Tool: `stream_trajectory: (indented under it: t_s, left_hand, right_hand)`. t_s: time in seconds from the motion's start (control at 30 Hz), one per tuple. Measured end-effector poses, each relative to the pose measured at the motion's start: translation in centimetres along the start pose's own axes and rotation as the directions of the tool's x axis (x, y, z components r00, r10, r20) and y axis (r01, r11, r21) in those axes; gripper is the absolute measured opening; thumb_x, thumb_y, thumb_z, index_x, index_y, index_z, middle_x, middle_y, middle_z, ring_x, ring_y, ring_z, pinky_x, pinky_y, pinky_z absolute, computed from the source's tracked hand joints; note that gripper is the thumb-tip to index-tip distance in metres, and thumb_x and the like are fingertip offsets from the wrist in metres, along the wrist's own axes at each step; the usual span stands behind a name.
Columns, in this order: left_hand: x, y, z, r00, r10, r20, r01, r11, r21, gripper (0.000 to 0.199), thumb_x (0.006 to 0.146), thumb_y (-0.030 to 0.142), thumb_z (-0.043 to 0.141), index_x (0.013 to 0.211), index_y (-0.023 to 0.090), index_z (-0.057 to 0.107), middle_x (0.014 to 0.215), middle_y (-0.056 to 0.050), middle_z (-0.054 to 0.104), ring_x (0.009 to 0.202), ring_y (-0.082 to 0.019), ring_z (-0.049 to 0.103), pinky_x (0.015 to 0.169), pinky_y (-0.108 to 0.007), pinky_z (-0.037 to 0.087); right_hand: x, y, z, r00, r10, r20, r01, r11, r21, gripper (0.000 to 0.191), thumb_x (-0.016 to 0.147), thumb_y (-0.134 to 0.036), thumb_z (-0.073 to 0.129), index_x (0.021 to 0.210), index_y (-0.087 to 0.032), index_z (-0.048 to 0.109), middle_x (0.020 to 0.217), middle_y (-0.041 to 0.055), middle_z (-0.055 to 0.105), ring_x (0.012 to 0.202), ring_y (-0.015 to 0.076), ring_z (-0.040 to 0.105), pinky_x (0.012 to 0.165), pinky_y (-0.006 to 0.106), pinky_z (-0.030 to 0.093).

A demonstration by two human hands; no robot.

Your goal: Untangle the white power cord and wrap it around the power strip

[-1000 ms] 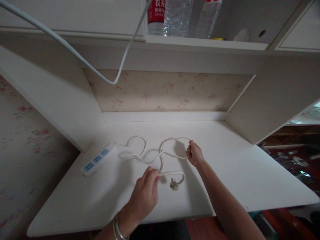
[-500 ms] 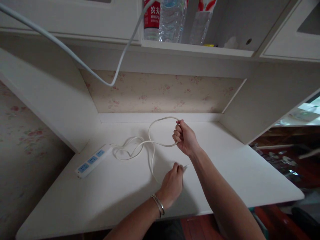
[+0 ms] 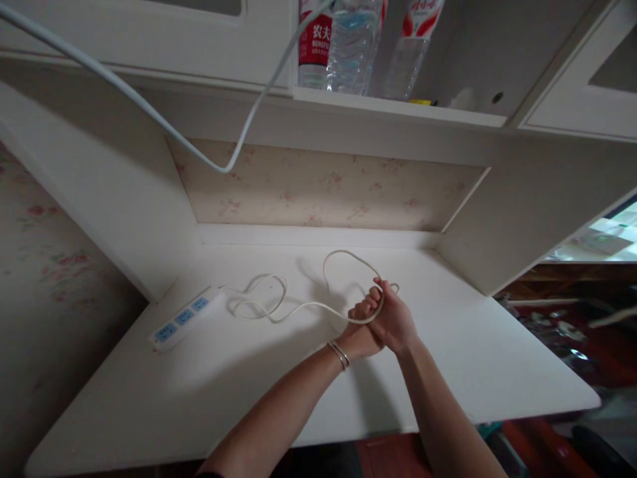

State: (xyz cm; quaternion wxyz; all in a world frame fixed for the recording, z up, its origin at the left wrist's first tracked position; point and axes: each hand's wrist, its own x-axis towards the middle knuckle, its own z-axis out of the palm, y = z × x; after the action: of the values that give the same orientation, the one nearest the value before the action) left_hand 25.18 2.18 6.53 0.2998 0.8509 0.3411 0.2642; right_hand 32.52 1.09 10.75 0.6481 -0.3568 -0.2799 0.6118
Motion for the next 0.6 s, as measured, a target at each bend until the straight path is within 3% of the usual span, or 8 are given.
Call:
stream_trajectory:
  t_s: [0.07,0.13,0.2,0.3,0.37,0.47,0.6]
  left_hand:
    - [-2.7,-0.8,0.5,1.000,-0.007,0.029,0.006,1.000,0.014,0.069,0.076,0.035,0.061,0.138,0.017,0.035,0.139,-0.015,0.040,0.128,-0.032,0.037,0.107,-0.043,0.032]
    - [-6.0,-1.6,0.4,0.992,-0.051,0.113,0.046,0.997,0.054,0.089,0.074,0.041,0.064,0.144,0.005,0.024,0.149,-0.023,0.023,0.139,-0.036,0.018,0.114,-0.047,0.020]
    - [-9.3,-2.2,-0.5,0.980,-0.096,0.174,0.087,0.994,0.063,0.087,0.078,0.039,0.060,0.144,-0.001,0.021,0.152,-0.024,0.017,0.142,-0.033,0.010,0.115,-0.043,0.020]
    - [-13.4,-2.3,-3.6,0.956,-0.012,0.293,0.016,1.000,-0.011,0.052,0.086,0.036,0.054,0.132,0.013,0.050,0.142,-0.013,0.044,0.133,-0.022,0.038,0.110,-0.031,0.033]
    - [-15.4,-2.3,-6.5,0.980,-0.050,0.193,0.050,0.999,0.007,0.031,0.090,0.031,0.049,0.116,0.023,0.062,0.125,-0.004,0.060,0.118,-0.017,0.053,0.103,-0.028,0.040]
    - [-17.4,-3.5,-11.2,0.984,-0.177,-0.035,0.179,0.981,0.073,0.025,0.093,0.025,0.043,0.106,0.024,0.065,0.106,-0.001,0.067,0.100,-0.014,0.060,0.095,-0.027,0.045]
    - [-19.7,-8.3,-16.6,0.886,-0.273,-0.376,0.366,0.908,0.203,0.026,0.095,0.028,0.039,0.105,0.020,0.061,0.107,-0.005,0.064,0.104,-0.017,0.057,0.096,-0.030,0.043]
  right_hand:
    - [-0.2,0.7,-2.2,1.000,0.010,0.002,-0.009,0.999,-0.050,0.020,0.084,-0.044,0.057,0.095,-0.027,0.056,0.067,-0.0052,0.043,0.057,0.0110,0.046,0.061,0.026,0.048]
    - [-0.5,1.7,-4.3,0.999,0.034,0.007,-0.033,0.989,-0.142,0.023,0.085,-0.047,0.055,0.095,-0.027,0.056,0.072,-0.0036,0.050,0.064,0.0130,0.052,0.069,0.030,0.049]
    - [-1.1,3.2,-6.2,0.999,0.053,-0.010,-0.054,0.965,-0.258,0.027,0.085,-0.051,0.053,0.091,-0.025,0.056,0.078,-0.0011,0.054,0.071,0.0152,0.055,0.074,0.032,0.049]
    - [-2.5,5.8,-8.3,0.997,-0.025,-0.072,-0.014,0.869,-0.494,0.034,0.085,-0.055,0.050,0.082,-0.022,0.055,0.081,0.0024,0.057,0.077,0.0180,0.056,0.075,0.032,0.048]
    - [-3.4,7.3,-9.1,0.986,-0.138,-0.098,0.028,0.703,-0.711,0.037,0.085,-0.057,0.048,0.083,-0.021,0.054,0.083,0.0041,0.059,0.080,0.0199,0.056,0.077,0.032,0.046]
    - [-4.2,8.5,-9.7,0.972,-0.217,-0.091,0.014,0.440,-0.898,0.041,0.085,-0.058,0.045,0.099,-0.020,0.054,0.088,0.0069,0.064,0.085,0.0230,0.059,0.079,0.034,0.044]
    - [-2.9,8.1,-10.9,0.971,-0.231,-0.066,-0.022,0.187,-0.982,0.046,0.087,-0.059,0.037,0.105,-0.020,0.053,0.084,0.0090,0.067,0.079,0.0251,0.062,0.070,0.033,0.043]
